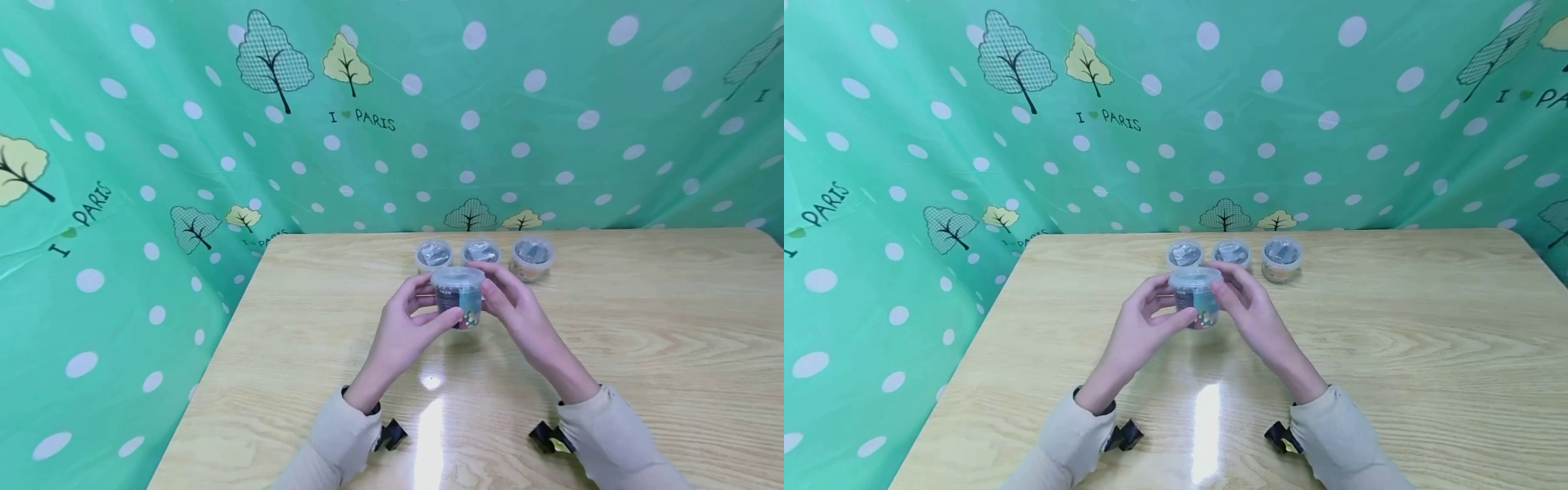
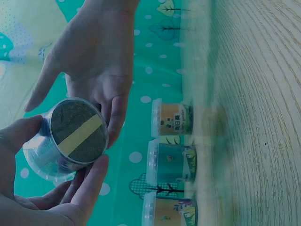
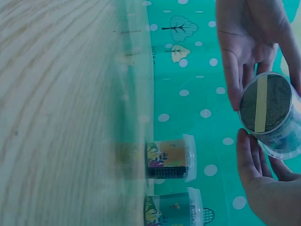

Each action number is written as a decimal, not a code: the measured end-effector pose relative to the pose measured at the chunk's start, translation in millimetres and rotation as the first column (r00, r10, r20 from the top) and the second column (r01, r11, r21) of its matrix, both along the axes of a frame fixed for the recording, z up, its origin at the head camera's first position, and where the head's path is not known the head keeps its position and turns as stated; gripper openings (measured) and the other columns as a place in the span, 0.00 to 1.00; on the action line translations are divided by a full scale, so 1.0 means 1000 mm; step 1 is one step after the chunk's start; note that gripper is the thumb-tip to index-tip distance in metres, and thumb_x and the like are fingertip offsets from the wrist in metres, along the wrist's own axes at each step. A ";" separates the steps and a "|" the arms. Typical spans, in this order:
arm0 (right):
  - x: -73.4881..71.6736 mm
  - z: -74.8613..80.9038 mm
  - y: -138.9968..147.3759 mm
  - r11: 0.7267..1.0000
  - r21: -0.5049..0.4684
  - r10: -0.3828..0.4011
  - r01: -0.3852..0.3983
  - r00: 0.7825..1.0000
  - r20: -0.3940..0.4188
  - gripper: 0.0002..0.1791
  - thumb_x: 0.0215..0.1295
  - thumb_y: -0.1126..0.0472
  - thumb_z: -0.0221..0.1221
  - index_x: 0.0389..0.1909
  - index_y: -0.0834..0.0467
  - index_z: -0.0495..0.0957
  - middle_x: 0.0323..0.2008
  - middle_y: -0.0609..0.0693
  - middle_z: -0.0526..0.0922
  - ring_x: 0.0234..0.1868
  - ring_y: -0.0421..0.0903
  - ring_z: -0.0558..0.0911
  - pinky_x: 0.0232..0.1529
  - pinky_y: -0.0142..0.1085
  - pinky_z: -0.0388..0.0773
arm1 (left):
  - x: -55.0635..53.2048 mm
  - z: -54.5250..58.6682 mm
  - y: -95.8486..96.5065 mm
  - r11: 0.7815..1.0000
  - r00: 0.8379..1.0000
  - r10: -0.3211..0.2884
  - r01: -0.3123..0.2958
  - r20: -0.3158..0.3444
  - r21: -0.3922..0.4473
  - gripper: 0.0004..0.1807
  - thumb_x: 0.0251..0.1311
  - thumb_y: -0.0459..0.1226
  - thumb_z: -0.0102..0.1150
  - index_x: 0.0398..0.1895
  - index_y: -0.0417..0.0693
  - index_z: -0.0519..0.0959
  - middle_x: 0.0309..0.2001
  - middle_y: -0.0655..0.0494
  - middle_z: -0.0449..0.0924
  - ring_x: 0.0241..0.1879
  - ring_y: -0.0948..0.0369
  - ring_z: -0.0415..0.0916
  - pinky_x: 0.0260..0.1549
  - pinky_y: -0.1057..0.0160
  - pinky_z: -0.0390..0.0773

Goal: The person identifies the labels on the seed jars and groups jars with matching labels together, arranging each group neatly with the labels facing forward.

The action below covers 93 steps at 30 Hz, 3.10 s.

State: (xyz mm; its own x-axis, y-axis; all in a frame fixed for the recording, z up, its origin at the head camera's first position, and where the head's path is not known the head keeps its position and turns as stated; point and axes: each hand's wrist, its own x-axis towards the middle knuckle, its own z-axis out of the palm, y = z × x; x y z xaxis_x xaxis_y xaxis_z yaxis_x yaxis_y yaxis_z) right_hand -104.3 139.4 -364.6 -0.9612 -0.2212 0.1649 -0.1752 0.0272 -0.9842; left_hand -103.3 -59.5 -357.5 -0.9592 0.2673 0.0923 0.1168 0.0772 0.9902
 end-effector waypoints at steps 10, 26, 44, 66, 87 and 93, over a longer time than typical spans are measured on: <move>0.000 0.001 0.000 0.998 -0.039 -0.041 0.041 0.999 0.003 0.23 0.78 0.58 0.49 0.68 0.65 0.67 0.63 0.62 0.71 0.54 0.41 0.80 0.54 0.31 0.81 | -0.001 -0.002 -0.001 0.999 1.000 -0.027 0.027 0.016 0.028 0.35 0.59 0.39 0.70 0.68 0.45 0.67 0.58 0.47 0.77 0.56 0.54 0.78 0.52 0.61 0.82; 0.000 0.001 -0.001 0.992 -0.018 -0.124 0.125 0.991 0.041 0.23 0.75 0.57 0.54 0.65 0.64 0.68 0.60 0.60 0.74 0.54 0.40 0.80 0.52 0.29 0.81 | 0.002 0.000 0.002 1.000 0.999 -0.009 0.009 -0.040 -0.003 0.35 0.61 0.39 0.68 0.70 0.47 0.64 0.62 0.49 0.73 0.59 0.54 0.75 0.56 0.61 0.80; -0.001 0.003 0.000 0.995 0.007 -0.103 0.103 0.994 0.025 0.23 0.76 0.56 0.53 0.65 0.63 0.69 0.62 0.61 0.74 0.54 0.39 0.80 0.52 0.30 0.82 | 0.002 -0.002 0.003 0.998 0.999 -0.044 0.045 -0.015 0.041 0.35 0.64 0.36 0.63 0.72 0.43 0.61 0.62 0.45 0.72 0.59 0.52 0.75 0.55 0.59 0.81; 0.000 0.003 0.000 0.998 -0.001 -0.063 0.063 0.995 0.076 0.25 0.78 0.53 0.49 0.68 0.63 0.68 0.64 0.60 0.71 0.53 0.39 0.80 0.50 0.33 0.83 | 0.006 -0.005 0.006 0.997 0.997 -0.040 0.044 -0.059 0.063 0.36 0.61 0.32 0.65 0.71 0.43 0.60 0.62 0.45 0.69 0.60 0.51 0.71 0.56 0.57 0.80; -0.003 0.001 0.002 0.998 0.057 -0.011 0.007 0.997 0.075 0.26 0.79 0.52 0.47 0.71 0.59 0.66 0.68 0.57 0.68 0.59 0.42 0.77 0.54 0.31 0.80 | 0.002 -0.005 0.002 0.998 0.999 -0.034 0.035 -0.040 0.047 0.37 0.58 0.30 0.67 0.70 0.47 0.62 0.63 0.49 0.69 0.60 0.52 0.71 0.55 0.57 0.81; -0.003 0.000 0.000 0.997 0.048 -0.059 0.055 0.995 0.082 0.27 0.77 0.52 0.51 0.69 0.62 0.67 0.65 0.60 0.72 0.54 0.37 0.80 0.52 0.31 0.82 | 0.003 -0.004 0.002 1.000 0.998 -0.029 0.028 -0.057 -0.004 0.38 0.59 0.33 0.67 0.72 0.45 0.60 0.66 0.52 0.66 0.63 0.54 0.69 0.56 0.58 0.80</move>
State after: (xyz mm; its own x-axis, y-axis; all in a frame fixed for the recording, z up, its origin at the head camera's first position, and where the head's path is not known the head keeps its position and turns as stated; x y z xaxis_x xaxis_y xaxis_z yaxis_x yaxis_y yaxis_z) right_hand -106.8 139.6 -364.7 -0.9824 -0.1711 0.0747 -0.0894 0.0802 -0.9928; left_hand -100.2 -57.5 -361.9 -0.9443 0.2950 0.1457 0.1753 0.0764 0.9815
